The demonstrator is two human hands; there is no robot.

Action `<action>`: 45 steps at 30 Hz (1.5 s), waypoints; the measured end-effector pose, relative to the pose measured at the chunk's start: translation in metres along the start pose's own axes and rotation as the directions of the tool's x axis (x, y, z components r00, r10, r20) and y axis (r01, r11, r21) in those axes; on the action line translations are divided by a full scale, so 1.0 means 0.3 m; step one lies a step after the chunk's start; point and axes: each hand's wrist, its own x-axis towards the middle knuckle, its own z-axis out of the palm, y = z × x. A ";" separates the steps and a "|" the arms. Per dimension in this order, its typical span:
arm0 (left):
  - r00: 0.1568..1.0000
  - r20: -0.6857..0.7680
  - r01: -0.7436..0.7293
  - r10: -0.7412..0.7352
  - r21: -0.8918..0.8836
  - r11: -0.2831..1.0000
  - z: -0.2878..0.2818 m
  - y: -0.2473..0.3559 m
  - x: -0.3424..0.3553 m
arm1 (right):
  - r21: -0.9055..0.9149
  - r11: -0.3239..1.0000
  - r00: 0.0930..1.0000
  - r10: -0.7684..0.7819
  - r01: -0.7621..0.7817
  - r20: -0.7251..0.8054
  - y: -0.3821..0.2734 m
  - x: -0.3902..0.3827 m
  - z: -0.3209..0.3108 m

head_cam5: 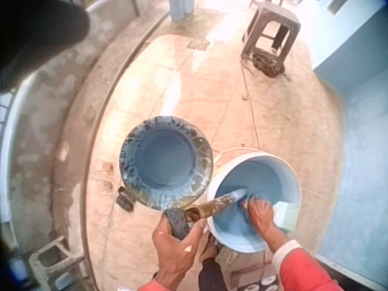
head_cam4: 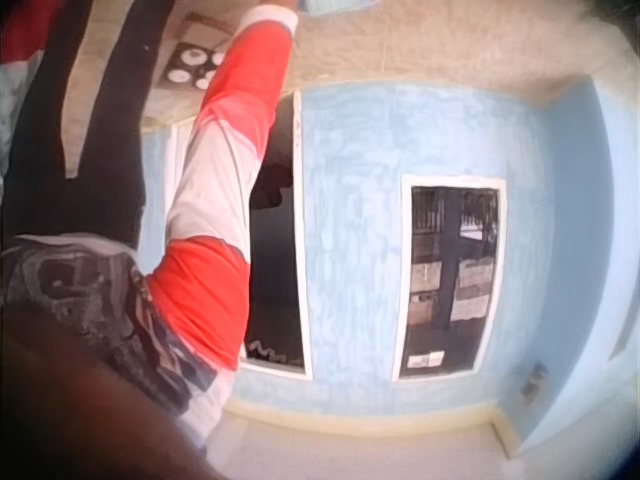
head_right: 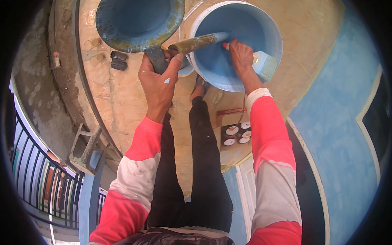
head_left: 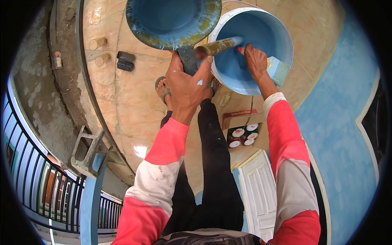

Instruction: The person paints a vertical pillar and adjacent wall section with light blue paint using a brush and a small paint container. They repeatedly dip the brush into the container, apply paint in vertical strokes, and later refill the container from a larger bucket.

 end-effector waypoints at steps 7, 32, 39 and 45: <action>0.999 -0.007 -0.033 0.034 0.031 0.999 -0.031 0.015 0.007 | -0.016 1.000 0.999 0.011 -0.012 -0.042 -0.034 0.006 0.014; 0.998 -0.036 0.050 -0.049 0.020 0.999 -0.192 0.114 -0.130 | 0.410 0.910 0.990 -0.105 0.058 0.094 0.042 -0.096 -0.293; 0.993 0.118 0.011 -0.023 0.104 0.995 -0.248 0.094 -0.319 | 0.626 0.780 0.999 -0.027 0.008 0.020 0.146 -0.226 -0.403; 0.977 0.207 0.030 -0.052 0.108 0.994 -0.234 0.083 -0.501 | 0.859 0.444 0.963 0.191 -0.256 0.188 0.254 -0.377 -0.455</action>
